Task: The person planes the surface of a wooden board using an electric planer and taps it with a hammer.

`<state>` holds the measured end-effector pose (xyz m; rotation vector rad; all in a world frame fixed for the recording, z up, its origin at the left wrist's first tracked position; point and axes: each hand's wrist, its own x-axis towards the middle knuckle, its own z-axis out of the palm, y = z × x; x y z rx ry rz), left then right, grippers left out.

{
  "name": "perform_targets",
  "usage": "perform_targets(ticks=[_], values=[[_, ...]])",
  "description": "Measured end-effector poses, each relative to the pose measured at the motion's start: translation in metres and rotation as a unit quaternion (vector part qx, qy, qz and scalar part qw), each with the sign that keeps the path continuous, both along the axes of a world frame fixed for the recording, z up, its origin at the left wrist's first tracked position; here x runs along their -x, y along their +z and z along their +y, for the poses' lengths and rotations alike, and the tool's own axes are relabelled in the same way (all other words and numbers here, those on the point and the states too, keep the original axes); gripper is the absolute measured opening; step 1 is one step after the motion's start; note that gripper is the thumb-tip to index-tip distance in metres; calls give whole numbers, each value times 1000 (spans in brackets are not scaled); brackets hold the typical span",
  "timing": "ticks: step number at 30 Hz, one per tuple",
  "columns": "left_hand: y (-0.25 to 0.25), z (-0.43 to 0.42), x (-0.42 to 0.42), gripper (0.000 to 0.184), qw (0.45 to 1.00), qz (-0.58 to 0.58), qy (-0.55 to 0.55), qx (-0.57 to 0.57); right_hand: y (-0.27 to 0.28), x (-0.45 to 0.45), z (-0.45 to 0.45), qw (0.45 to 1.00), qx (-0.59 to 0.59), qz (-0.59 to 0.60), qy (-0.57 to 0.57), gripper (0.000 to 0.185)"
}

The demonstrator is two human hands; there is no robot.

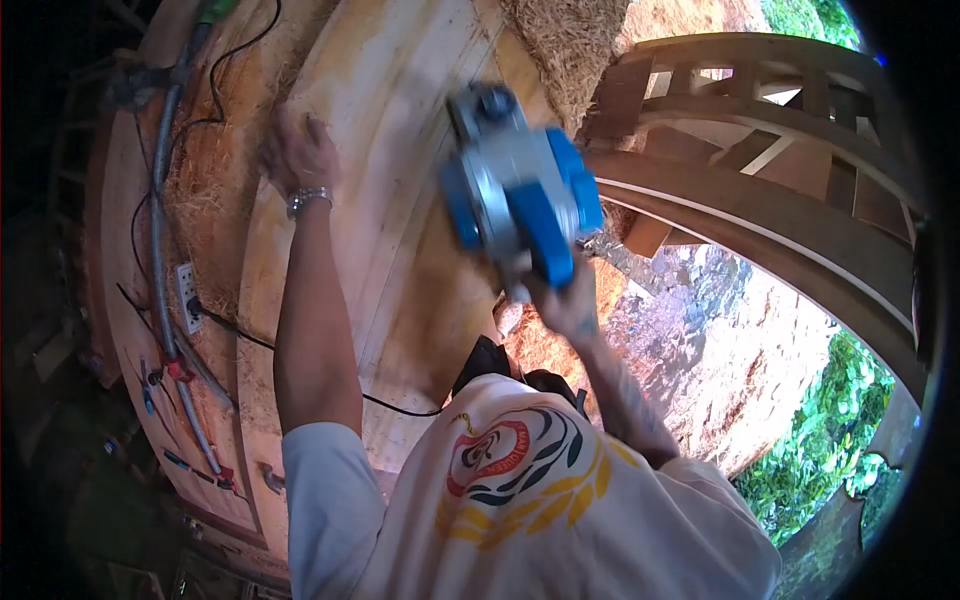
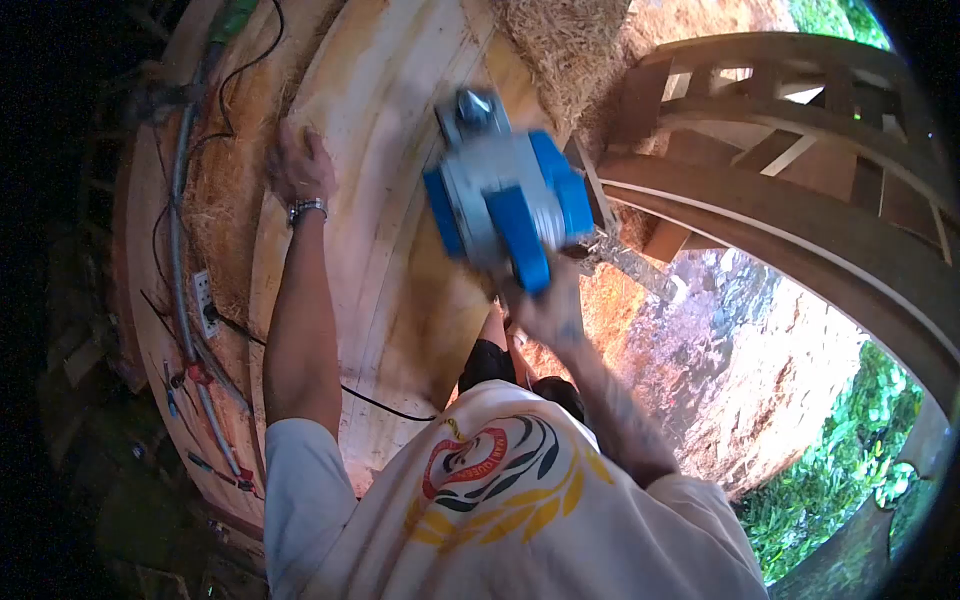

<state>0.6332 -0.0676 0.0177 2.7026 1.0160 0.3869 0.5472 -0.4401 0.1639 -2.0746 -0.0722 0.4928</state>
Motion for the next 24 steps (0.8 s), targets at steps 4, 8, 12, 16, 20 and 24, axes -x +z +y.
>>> perform_targets(ticks=[4,8,12,16,20,24], values=[[-5,5,-1,64,1000,-14,-10,-5,25,74,-20,995,-17,82,-62,24],[-2,5,0,63,999,-13,-19,-28,7,42,-3,995,-43,56,-75,18],[0,3,-2,62,999,-16,-9,-32,12,-47,41,999,-34,-24,-26,23],[1,3,-1,62,999,-33,-11,-22,5,-116,86,995,36,-86,-22,33],[7,1,0,61,999,-42,-17,-18,-7,-182,123,989,38,-140,-15,29],[7,0,0,61,998,-28,-13,-46,-36,-261,154,970,93,-213,66,34]])
